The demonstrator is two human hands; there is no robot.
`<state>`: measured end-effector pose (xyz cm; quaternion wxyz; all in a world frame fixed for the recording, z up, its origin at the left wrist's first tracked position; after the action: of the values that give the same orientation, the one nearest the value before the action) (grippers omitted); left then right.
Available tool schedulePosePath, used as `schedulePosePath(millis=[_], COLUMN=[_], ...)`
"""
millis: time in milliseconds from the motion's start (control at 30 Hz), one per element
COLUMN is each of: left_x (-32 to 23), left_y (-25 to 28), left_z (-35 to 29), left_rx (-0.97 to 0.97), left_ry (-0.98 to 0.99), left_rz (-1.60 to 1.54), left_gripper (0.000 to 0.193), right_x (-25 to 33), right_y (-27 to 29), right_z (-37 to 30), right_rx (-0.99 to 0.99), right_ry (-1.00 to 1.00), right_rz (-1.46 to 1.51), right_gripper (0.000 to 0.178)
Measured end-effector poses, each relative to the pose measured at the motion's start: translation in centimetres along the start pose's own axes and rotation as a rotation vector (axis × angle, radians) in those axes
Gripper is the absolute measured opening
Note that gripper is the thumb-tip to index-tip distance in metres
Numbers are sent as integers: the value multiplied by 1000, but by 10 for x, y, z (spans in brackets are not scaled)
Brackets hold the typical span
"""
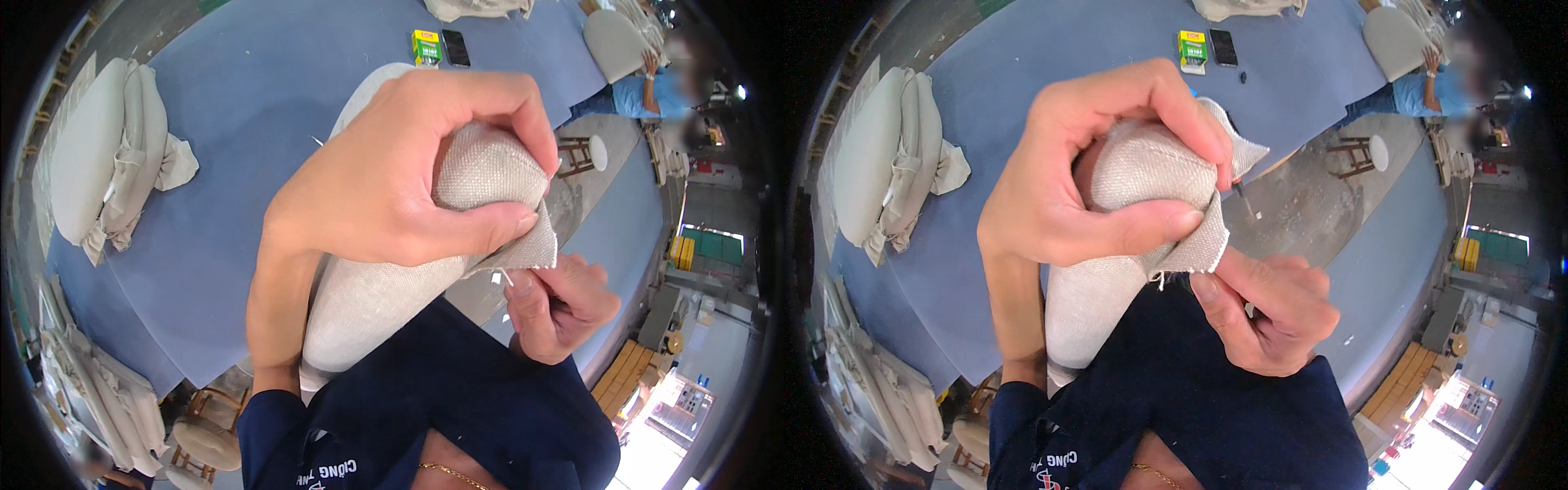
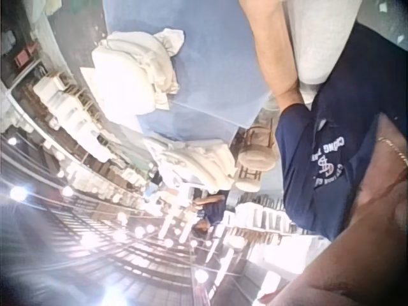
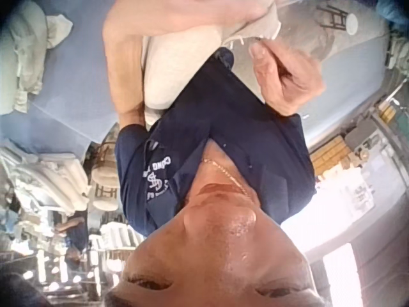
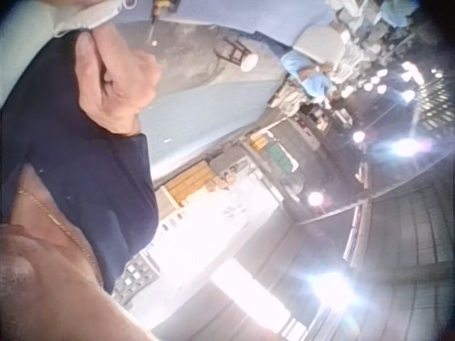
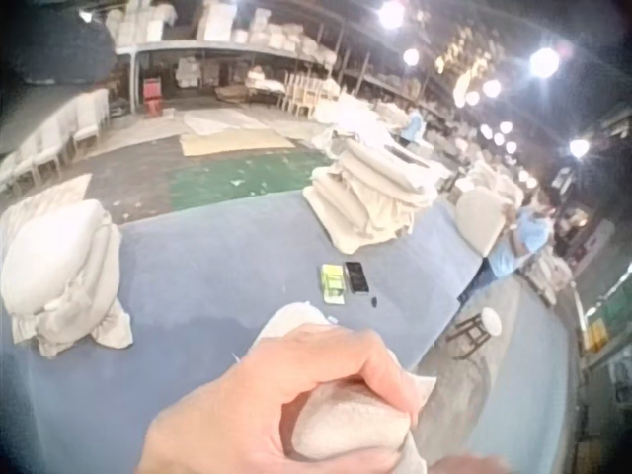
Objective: The person staples fabric onto a foam cushion using a staple gun, then cuts the excess fabric with scissors. They proceed to hand-sew the edges of the fabric to secure it further, using a needle and thread. The process involves folding, pulling, and stitching the fabric around the cushion's contours.
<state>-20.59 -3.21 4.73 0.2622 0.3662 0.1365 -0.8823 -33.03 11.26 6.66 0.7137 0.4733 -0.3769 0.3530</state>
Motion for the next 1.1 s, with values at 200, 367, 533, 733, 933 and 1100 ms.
schedulePosePath(millis=[200, 367, 533, 733, 933, 1100], left_x=[-4, -3, 5, -2, -7, -12], left_y=[5, 7, 6, 9, 2, 2], left_z=[3, 5, 4, 1, -2, -3], left_rx=[-31, -31, -41, -49, -141, -309], left_ry=[45, -29, -31, -30, -11, 53], left_rz=[-90, -79, -101, -42, 5, -18], left_gripper=[28, 28, 29, 31, 32, 28], right_x=[-3, -15, -11, 4, 9, 15], right_y=[5, 7, -9, -16, -16, -19], right_z=[13, 7, 9, 8, -2, 8], right_rx=[143, 173, 51, 25, -13, 2], right_ry=[147, 358, 380, 271, -90, -12], right_rz=[-23, -57, -66, -78, 70, 22], right_gripper=[21, 26, 22, 17, 14, 15])
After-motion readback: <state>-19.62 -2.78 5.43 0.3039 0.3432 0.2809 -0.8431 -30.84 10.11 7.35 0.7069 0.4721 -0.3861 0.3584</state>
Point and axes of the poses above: each hand's wrist, its own z-axis towards the middle knuckle, its own y-axis out of the back of the hand, x = y × z, the point moved 5 cm from there along z, towards the middle knuckle, and after that the axes turned 9 degrees about -y, right-handed, at the moved point
